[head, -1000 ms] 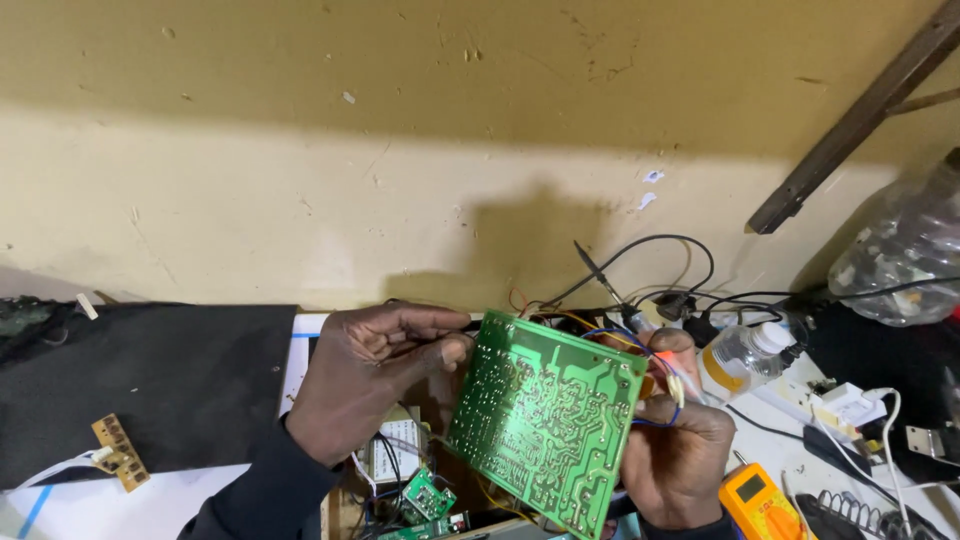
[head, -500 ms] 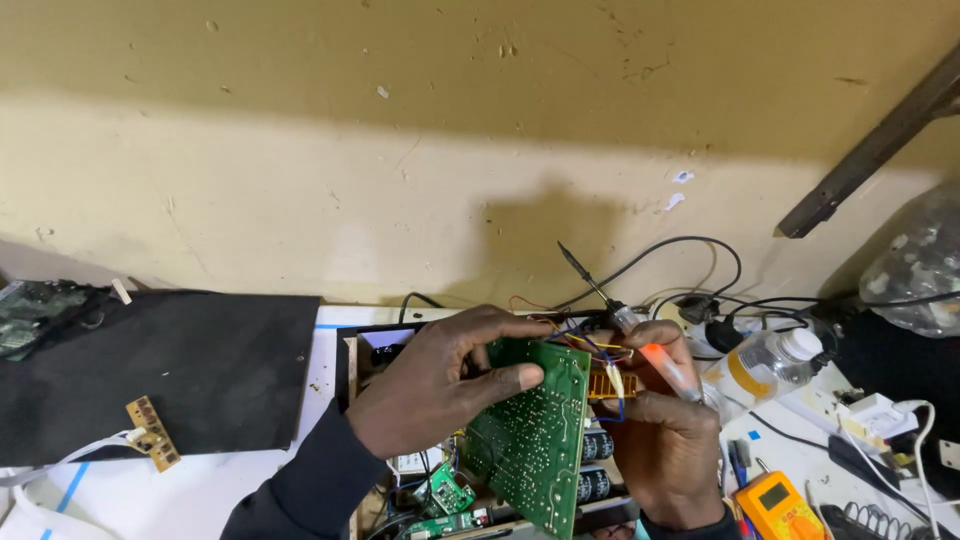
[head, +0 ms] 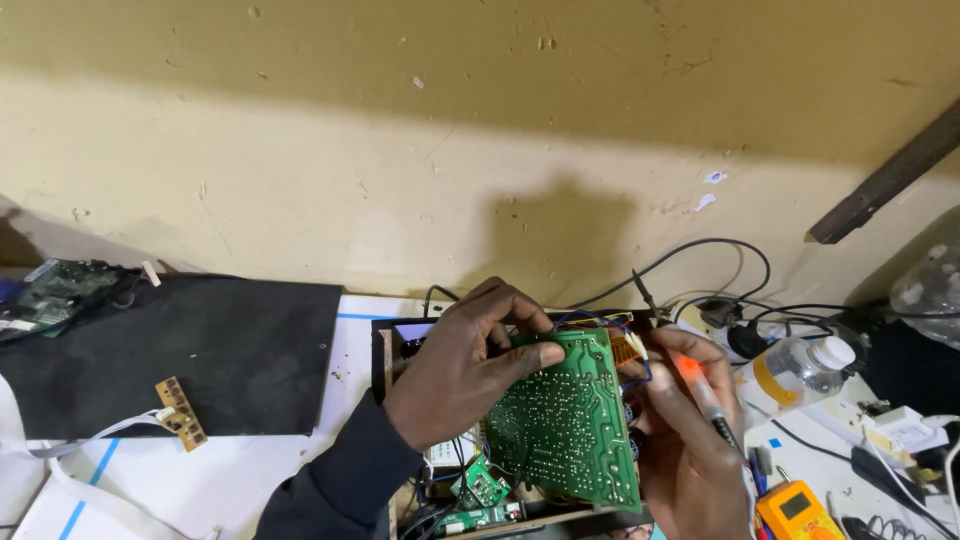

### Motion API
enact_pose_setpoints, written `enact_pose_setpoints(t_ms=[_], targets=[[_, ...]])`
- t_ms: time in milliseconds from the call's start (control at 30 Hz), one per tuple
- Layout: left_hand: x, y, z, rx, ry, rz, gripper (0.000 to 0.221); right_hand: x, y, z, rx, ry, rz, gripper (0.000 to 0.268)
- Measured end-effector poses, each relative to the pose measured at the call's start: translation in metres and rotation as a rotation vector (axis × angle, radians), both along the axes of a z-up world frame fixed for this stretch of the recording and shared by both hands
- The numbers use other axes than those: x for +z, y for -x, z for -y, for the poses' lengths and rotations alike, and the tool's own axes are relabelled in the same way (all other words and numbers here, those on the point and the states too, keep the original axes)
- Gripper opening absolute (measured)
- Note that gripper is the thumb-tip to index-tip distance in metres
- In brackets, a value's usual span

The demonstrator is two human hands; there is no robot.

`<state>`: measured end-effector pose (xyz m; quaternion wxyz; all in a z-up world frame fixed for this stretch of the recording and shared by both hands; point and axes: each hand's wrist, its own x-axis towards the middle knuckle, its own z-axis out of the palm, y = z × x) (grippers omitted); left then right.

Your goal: Soldering wires and components onto a circuit board within an electronic device enclosure

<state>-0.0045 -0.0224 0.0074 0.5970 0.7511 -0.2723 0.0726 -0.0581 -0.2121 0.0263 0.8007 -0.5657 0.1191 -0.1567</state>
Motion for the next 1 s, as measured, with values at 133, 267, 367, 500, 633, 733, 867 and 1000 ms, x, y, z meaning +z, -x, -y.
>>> enact_pose_setpoints(t_ms=[133,267,367,500,633,733,867,1000], targets=[[-0.006,-0.001,0.003,0.042,0.068,-0.009,0.020,0.015,0.013,-0.010,-0.014,0.024,-0.091,0.074],[-0.005,0.003,0.002,0.033,0.124,-0.083,0.017,0.012,0.008,-0.010,-0.095,0.240,-0.125,0.083],[0.001,0.003,0.000,0.013,0.186,-0.217,0.014,0.028,0.009,-0.017,-0.105,-0.008,-0.172,0.075],[-0.003,-0.005,-0.002,-0.069,0.336,-0.259,0.032,0.026,0.008,-0.011,-0.122,-0.052,-0.200,0.077],[-0.004,-0.005,-0.001,-0.037,0.336,-0.167,0.017,0.016,0.004,-0.001,-0.112,-0.032,-0.190,0.082],[-0.006,-0.005,0.001,-0.040,0.333,-0.075,0.010,0.001,-0.004,0.012,-0.089,-0.019,-0.140,0.083],[-0.005,-0.004,0.002,-0.016,0.356,-0.124,0.010,0.001,-0.011,0.014,-0.059,0.014,-0.087,0.077],[-0.004,-0.004,0.002,-0.012,0.308,-0.149,0.016,-0.007,-0.016,0.017,-0.050,0.034,-0.070,0.078]])
